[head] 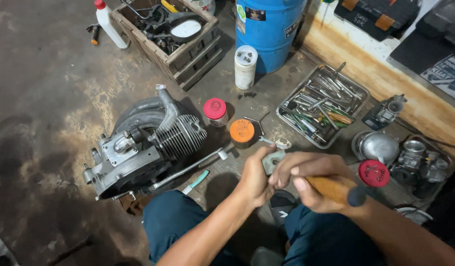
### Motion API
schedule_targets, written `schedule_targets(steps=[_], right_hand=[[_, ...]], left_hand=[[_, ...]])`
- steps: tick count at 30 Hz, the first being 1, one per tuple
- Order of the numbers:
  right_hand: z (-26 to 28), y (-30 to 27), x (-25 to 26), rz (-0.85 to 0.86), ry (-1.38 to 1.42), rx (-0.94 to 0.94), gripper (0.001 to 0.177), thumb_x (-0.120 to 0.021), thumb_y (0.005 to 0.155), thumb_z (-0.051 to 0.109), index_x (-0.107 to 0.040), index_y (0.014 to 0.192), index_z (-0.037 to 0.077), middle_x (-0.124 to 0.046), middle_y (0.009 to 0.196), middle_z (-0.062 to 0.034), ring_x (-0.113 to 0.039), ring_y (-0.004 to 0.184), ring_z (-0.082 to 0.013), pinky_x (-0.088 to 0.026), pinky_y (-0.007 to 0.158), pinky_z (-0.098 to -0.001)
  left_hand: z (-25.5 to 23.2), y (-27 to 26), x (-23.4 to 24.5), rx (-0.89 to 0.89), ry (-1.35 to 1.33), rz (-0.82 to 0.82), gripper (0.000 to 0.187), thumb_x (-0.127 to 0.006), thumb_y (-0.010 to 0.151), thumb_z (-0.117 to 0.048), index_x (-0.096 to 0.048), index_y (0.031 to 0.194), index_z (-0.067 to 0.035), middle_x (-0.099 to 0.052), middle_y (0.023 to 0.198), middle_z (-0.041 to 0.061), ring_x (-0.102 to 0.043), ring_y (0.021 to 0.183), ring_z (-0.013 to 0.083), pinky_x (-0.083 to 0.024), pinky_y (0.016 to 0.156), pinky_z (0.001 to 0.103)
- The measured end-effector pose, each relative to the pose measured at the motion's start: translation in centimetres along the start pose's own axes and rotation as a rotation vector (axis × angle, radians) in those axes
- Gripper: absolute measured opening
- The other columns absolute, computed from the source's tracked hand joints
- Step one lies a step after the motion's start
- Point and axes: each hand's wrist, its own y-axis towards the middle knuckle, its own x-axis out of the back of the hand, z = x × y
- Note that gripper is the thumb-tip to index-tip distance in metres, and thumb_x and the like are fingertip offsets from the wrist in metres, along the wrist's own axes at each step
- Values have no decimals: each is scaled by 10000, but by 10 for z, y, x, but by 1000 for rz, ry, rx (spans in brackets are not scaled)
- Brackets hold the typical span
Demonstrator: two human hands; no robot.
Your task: The person holds a small metal block and uses a screwdriver to scrape and clean its surface. The person rotates the block to access different sides while continuing to scrape with the screwdriver.
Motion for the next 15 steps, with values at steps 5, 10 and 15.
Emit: schedule_targets(steps=[5,10,15], right_hand=[[-29,-6,-19,-229,48,21,82,-530,971,65,-496,1038,97,-558,682,-71,-507,525,-151,-450,498,-293],[-46,-5,-16,-365,-40,110,106,-422,1035,60,-392,972,-18,-420,470,-107,-448,345,-158,-434,393,-272],[-26,-8,-7,-267,-194,-101,310,-374,1080,220,-412,860,5,-450,406,-109,-415,282,-160,-323,299,-236]], left_hand=[[16,24,-9,40,-225,132,378,-681,938,-330,-603,839,26,-627,761,165,-688,696,295,-585,654,396],[29,26,-5,68,-189,130,424,-684,922,-468,-549,975,-69,-604,771,103,-711,666,231,-591,552,348],[29,4,-14,47,50,161,388,-499,996,-446,-559,848,-92,-541,706,35,-535,515,88,-404,404,192]])
